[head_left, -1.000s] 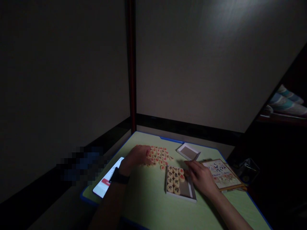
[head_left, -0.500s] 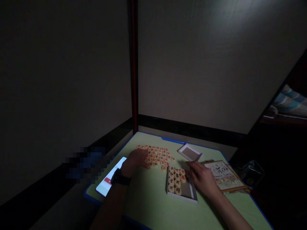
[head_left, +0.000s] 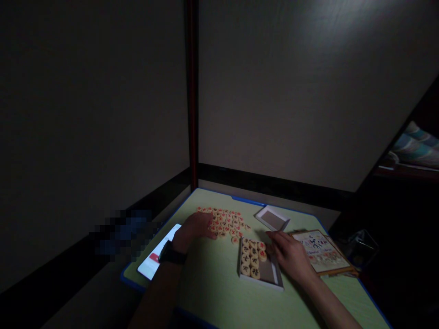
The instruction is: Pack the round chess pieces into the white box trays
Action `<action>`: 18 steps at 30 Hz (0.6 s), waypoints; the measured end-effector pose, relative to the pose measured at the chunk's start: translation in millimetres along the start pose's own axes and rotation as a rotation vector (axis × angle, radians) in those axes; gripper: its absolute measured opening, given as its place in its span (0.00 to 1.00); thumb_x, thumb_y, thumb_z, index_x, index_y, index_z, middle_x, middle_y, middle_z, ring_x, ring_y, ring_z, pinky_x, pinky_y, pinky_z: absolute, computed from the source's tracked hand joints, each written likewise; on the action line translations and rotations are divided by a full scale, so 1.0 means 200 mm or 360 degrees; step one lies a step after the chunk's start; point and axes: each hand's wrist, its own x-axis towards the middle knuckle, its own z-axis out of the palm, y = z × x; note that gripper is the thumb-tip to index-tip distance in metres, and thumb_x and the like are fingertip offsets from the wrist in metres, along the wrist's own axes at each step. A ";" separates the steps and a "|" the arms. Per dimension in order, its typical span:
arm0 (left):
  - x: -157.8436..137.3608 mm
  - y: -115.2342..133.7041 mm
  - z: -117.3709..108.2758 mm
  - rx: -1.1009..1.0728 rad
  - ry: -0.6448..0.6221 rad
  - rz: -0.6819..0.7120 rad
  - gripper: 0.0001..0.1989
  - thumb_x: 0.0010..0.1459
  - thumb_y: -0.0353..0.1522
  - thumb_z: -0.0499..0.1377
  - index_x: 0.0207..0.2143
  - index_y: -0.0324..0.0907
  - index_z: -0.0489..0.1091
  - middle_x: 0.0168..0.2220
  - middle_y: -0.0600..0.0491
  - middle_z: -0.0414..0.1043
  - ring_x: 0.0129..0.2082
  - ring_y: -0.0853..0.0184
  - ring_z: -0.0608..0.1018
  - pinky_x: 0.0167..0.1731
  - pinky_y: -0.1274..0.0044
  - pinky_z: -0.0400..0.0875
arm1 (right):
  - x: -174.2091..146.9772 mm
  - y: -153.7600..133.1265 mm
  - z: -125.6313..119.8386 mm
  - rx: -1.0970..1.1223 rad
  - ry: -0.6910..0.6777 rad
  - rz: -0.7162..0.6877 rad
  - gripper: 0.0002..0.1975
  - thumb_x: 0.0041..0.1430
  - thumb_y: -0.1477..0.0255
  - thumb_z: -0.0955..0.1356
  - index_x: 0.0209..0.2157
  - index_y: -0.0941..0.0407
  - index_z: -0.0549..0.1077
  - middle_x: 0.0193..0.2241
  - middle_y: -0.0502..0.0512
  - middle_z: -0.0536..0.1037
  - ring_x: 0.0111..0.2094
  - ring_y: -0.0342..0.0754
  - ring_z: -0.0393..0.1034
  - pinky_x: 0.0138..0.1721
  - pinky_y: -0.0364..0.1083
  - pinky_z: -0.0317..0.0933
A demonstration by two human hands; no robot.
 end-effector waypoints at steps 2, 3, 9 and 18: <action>-0.02 -0.03 -0.01 0.0025 0.0041 -0.0031 0.17 0.46 0.41 0.68 0.32 0.42 0.67 0.35 0.54 0.73 0.37 0.61 0.74 0.34 0.75 0.63 | 0.00 0.00 0.00 -0.0003 0.0024 -0.0012 0.18 0.60 0.77 0.58 0.43 0.57 0.77 0.37 0.58 0.80 0.34 0.50 0.77 0.35 0.46 0.69; -0.03 -0.04 -0.02 0.0039 0.0061 -0.0048 0.17 0.45 0.40 0.68 0.32 0.42 0.67 0.35 0.54 0.73 0.37 0.61 0.74 0.34 0.74 0.63 | 0.00 0.00 0.00 -0.0008 0.0035 -0.0016 0.19 0.60 0.77 0.58 0.43 0.57 0.77 0.37 0.58 0.81 0.34 0.50 0.77 0.35 0.46 0.69; -0.09 -0.11 -0.02 0.0043 0.0022 -0.0139 0.16 0.41 0.35 0.68 0.33 0.43 0.68 0.35 0.53 0.73 0.36 0.61 0.74 0.34 0.74 0.63 | 0.00 -0.01 0.01 -0.0059 0.0017 -0.0015 0.18 0.59 0.76 0.59 0.43 0.56 0.77 0.39 0.57 0.81 0.33 0.50 0.76 0.35 0.46 0.69; -0.05 -0.15 0.03 0.0027 0.0011 -0.0175 0.15 0.41 0.36 0.68 0.32 0.43 0.68 0.36 0.52 0.73 0.40 0.59 0.74 0.37 0.74 0.63 | 0.01 -0.02 0.00 -0.0019 -0.0002 -0.0001 0.18 0.59 0.77 0.59 0.43 0.55 0.77 0.37 0.57 0.81 0.33 0.50 0.76 0.35 0.46 0.68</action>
